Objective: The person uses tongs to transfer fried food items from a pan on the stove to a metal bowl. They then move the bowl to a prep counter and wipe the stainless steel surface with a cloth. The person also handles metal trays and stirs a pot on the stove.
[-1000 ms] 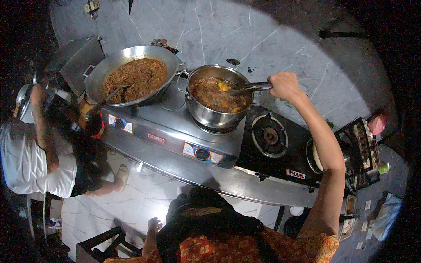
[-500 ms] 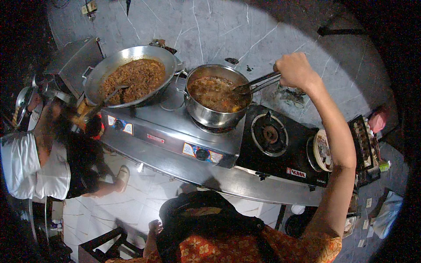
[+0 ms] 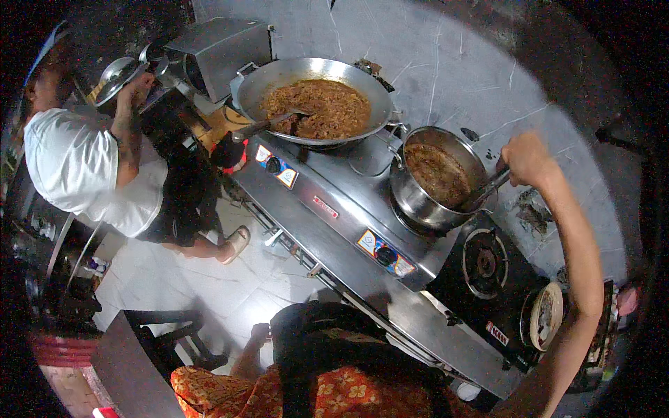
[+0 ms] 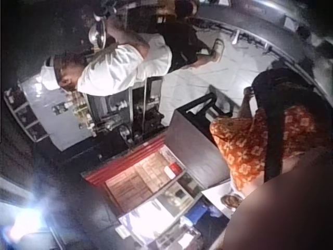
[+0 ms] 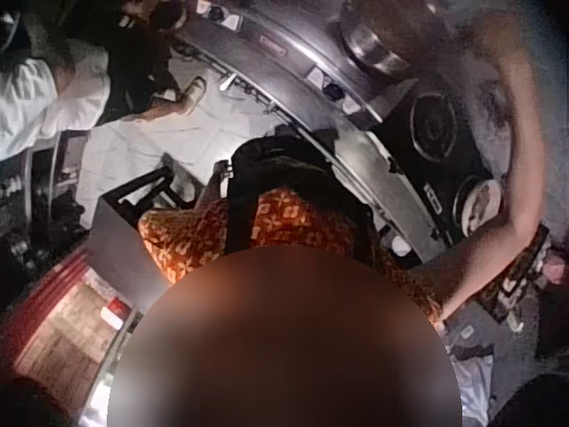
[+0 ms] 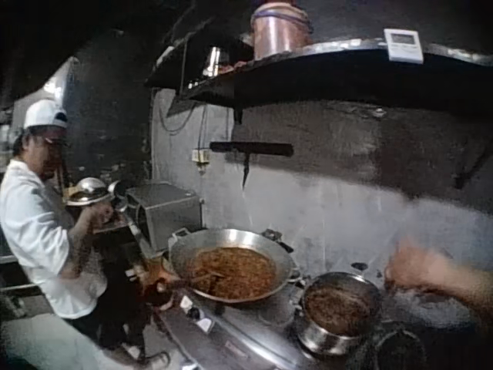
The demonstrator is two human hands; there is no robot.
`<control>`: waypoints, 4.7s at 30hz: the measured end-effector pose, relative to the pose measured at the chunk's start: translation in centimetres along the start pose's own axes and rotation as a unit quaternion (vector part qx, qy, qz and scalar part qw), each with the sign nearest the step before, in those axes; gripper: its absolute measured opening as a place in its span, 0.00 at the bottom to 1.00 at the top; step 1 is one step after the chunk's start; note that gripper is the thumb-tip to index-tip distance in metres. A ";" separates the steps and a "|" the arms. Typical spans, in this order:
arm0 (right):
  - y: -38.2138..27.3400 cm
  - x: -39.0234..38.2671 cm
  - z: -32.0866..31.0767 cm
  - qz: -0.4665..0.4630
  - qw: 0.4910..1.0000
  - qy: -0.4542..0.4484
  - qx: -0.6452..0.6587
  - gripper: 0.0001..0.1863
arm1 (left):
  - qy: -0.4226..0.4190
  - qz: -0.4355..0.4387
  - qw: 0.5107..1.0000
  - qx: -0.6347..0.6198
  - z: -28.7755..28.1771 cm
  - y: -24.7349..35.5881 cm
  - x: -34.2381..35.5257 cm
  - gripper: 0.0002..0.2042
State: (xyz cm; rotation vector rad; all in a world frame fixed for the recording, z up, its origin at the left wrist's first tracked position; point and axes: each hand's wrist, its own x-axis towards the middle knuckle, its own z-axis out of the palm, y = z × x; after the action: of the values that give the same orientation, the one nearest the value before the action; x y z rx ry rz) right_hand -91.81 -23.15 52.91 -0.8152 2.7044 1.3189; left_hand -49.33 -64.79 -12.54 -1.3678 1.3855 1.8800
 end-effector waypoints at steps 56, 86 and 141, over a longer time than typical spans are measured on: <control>-4.9 -13.2 6.1 0.310 0.889 0.210 0.265 0.18 | -0.086 0.091 0.991 0.041 5.2 10.5 -0.7 0.14; -11.5 -16.0 17.5 0.256 0.811 0.352 0.390 0.22 | 0.129 0.155 0.968 0.152 6.2 2.9 -3.2 0.13; -17.2 -13.4 7.6 0.440 0.766 0.359 0.302 0.22 | -0.246 0.252 0.673 0.650 8.2 20.1 3.1 0.14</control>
State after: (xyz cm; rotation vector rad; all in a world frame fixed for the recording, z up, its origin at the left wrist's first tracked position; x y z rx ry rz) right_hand -73.76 -20.22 38.76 0.1464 3.9808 -0.1167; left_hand -70.18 -66.27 -5.79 0.2534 2.1281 0.7705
